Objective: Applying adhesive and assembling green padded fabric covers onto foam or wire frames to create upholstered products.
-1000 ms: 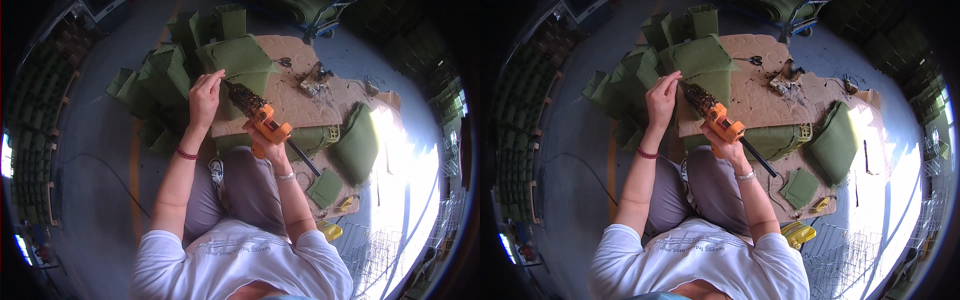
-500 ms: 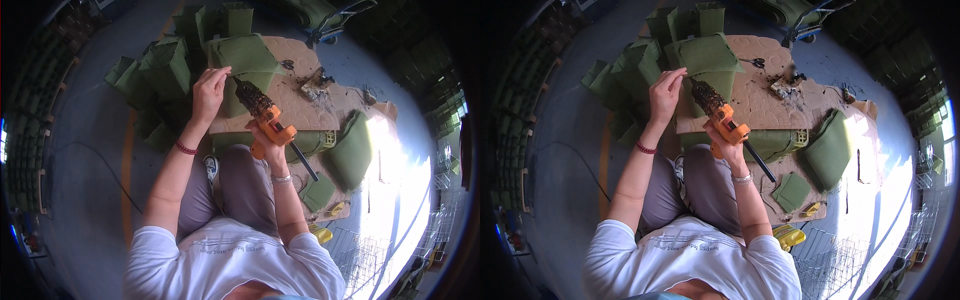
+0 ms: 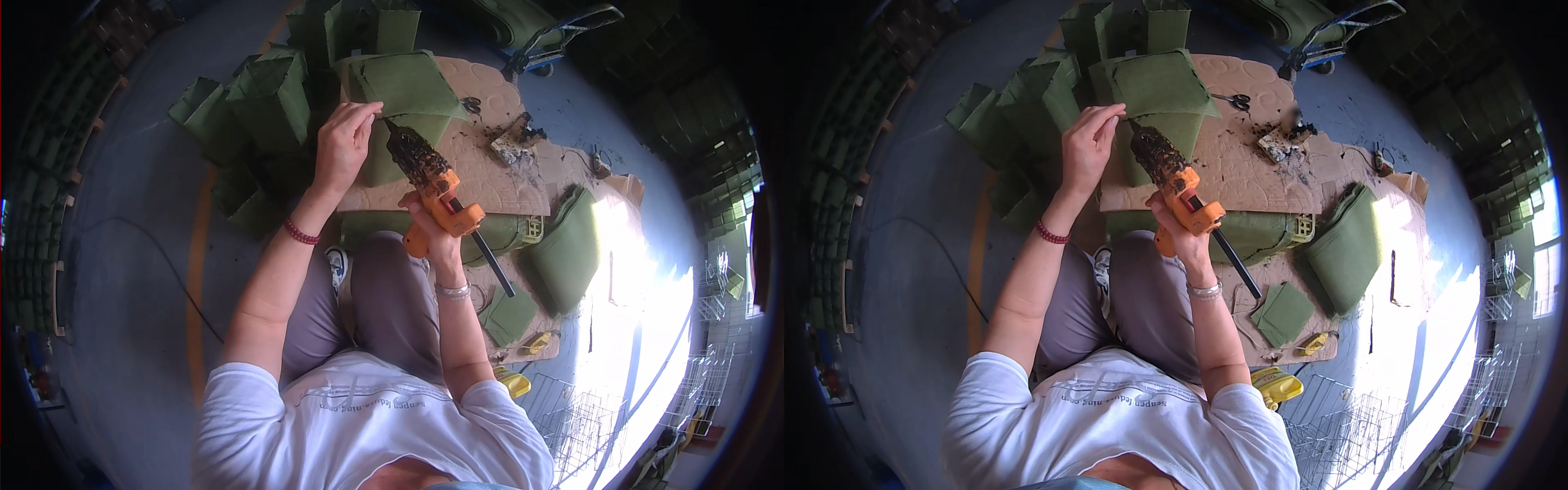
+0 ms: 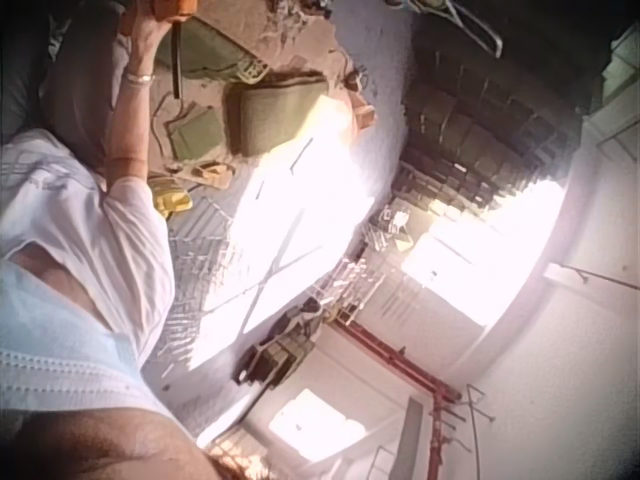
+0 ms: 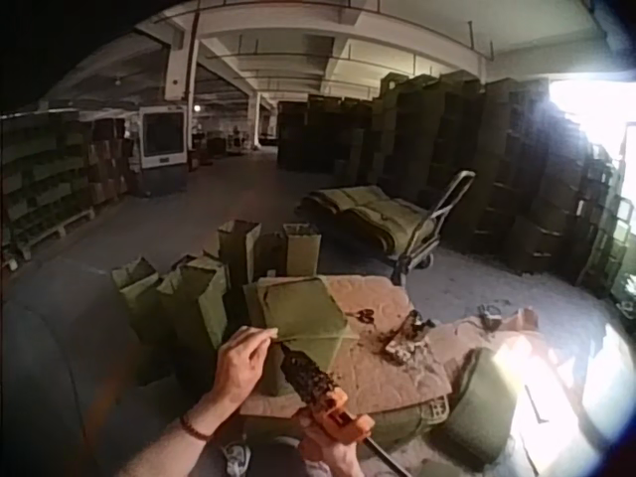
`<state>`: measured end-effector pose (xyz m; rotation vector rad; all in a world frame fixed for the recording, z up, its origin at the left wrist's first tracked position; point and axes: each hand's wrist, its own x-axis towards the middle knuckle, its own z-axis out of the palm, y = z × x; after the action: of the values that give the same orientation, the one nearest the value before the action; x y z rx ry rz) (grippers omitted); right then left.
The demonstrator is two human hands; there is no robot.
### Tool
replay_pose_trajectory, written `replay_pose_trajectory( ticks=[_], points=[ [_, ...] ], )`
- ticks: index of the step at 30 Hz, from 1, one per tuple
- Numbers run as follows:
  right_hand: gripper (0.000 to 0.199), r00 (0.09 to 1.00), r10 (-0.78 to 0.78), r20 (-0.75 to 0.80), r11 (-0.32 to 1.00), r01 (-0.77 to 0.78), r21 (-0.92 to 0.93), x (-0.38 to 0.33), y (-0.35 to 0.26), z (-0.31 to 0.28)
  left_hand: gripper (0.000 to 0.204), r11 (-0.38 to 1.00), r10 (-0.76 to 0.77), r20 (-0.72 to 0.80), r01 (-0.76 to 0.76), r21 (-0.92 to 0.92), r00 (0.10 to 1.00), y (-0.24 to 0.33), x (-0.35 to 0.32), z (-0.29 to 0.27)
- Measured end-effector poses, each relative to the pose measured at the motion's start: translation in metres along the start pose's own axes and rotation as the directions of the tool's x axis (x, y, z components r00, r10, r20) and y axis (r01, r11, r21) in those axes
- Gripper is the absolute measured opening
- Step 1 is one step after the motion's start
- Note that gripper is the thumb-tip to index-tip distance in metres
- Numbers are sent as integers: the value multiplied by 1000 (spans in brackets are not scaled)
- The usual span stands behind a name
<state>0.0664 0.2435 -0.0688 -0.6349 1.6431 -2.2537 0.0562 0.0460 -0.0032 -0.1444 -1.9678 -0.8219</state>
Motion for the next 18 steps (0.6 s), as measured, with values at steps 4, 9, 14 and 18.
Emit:
replay_pose_trajectory(
  ticks=[4, 9, 14, 18],
  points=[
    [16, 999, -16, -33, 999, 17, 42, 0, -1, -2, 19, 1000, 0, 6, 0, 7, 1000, -1, 0, -1],
    [16, 999, 0, -46, 999, 2, 47, -1, -5, 0, 18, 1000, 14, -6, -14, 27, 1000, -1, -1, -3],
    [15, 999, -24, -23, 997, 26, 71, -2, 0, -1, 16, 998, 55, -11, -55, 44, 998, 1, 1, 3],
    [21, 1000, -16, 11, 999, 16, 33, -3, 2, 1, 14, 997, 61, -25, -60, 51, 998, 1, 0, 2]
  ],
)
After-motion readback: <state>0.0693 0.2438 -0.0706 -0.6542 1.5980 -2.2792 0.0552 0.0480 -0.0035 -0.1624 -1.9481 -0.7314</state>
